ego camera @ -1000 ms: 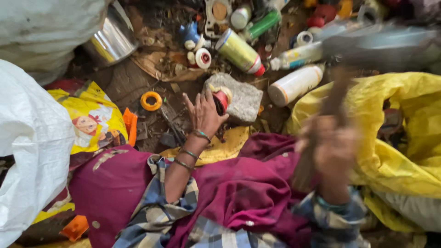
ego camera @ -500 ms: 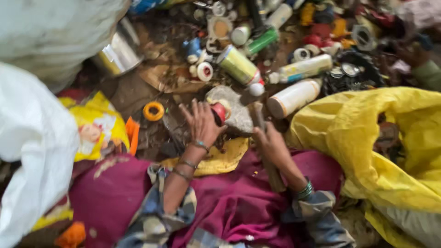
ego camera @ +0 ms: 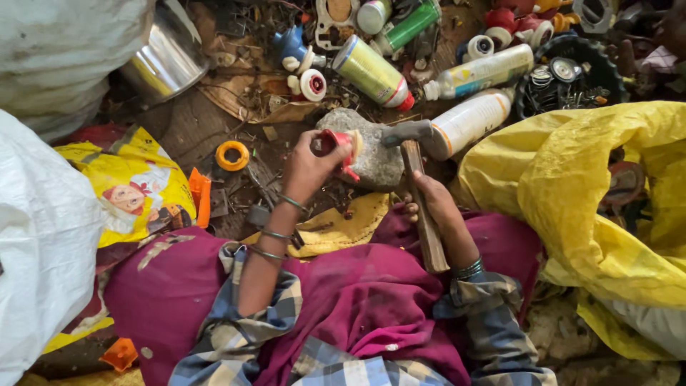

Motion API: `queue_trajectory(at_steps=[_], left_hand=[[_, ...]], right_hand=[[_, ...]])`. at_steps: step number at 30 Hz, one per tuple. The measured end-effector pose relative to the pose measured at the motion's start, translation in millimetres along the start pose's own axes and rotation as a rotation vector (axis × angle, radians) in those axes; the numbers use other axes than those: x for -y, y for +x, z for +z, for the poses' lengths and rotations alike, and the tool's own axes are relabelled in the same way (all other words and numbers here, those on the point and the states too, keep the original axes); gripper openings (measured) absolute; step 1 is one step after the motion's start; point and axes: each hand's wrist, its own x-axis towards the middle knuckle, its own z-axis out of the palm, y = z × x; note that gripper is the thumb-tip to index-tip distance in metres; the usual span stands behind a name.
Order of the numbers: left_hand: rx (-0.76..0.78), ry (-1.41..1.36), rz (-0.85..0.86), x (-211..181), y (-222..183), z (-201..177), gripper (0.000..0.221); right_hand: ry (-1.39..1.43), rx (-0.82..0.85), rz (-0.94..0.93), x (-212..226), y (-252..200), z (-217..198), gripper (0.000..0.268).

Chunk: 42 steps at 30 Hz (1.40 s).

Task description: The person sits on the floor and uses a hammer to strike a red plastic object placed on a stone block, breaking it apart. They then separate the pieces by hand and place them into a yellow bag.

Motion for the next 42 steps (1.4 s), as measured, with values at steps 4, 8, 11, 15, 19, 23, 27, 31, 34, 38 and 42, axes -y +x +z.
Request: queue_trajectory(at_steps=[4,8,11,15,19,23,27,31,34,38,42], left_hand=[[0.293,-0.604,-0.319,7.8,3.9,-2.8,0.063],[0.095,0.06,-0.176,2.1,4.8,2.6,0.056],[0.12,0.223,-0.301,0.1,-0.7,1.4,0.055],[0.019,0.366,0.005,11.4,1.8,4.9,0.062],[0.069,0.401,-0.105,28.9,9.6,6.5,0.054],[0.097,0.378,-0.057,31.9,8.1,4.1,0.048],[0.282,0.385,-0.043,25.7,4.4,-5.4,0.051],[0.287,0.573,0.029,23.8,3.0,0.3,0.038],[0.248,0.618,0.052,29.1,-0.8,9.8,0.034],[0.164,0.613,0.074,35.1,-11.8,18.9,0.031],[0.136,0.596,0.055,44.0,-14.6,29.3,0.028]], right_hand=[[0.048,0.017,0.017,2.8,-0.9,2.6,0.034],[0.087,0.073,0.011,3.3,-4.1,2.4,0.035],[0.094,0.104,0.011,1.4,-2.2,2.9,0.035],[0.103,0.097,0.015,-0.3,-2.3,-0.5,0.035],[0.158,0.031,0.067,0.5,-0.2,2.9,0.034],[0.14,0.068,0.046,0.7,-1.0,1.3,0.034],[0.159,0.092,0.041,0.5,-1.4,1.9,0.035],[0.1,0.024,0.014,1.0,-5.0,4.8,0.035],[-0.105,0.025,-0.147,1.6,-12.0,15.8,0.03],[-0.399,-0.032,-0.336,6.2,-34.8,52.0,0.033],[-0.497,-0.078,-0.567,17.5,-77.9,90.6,0.038]])
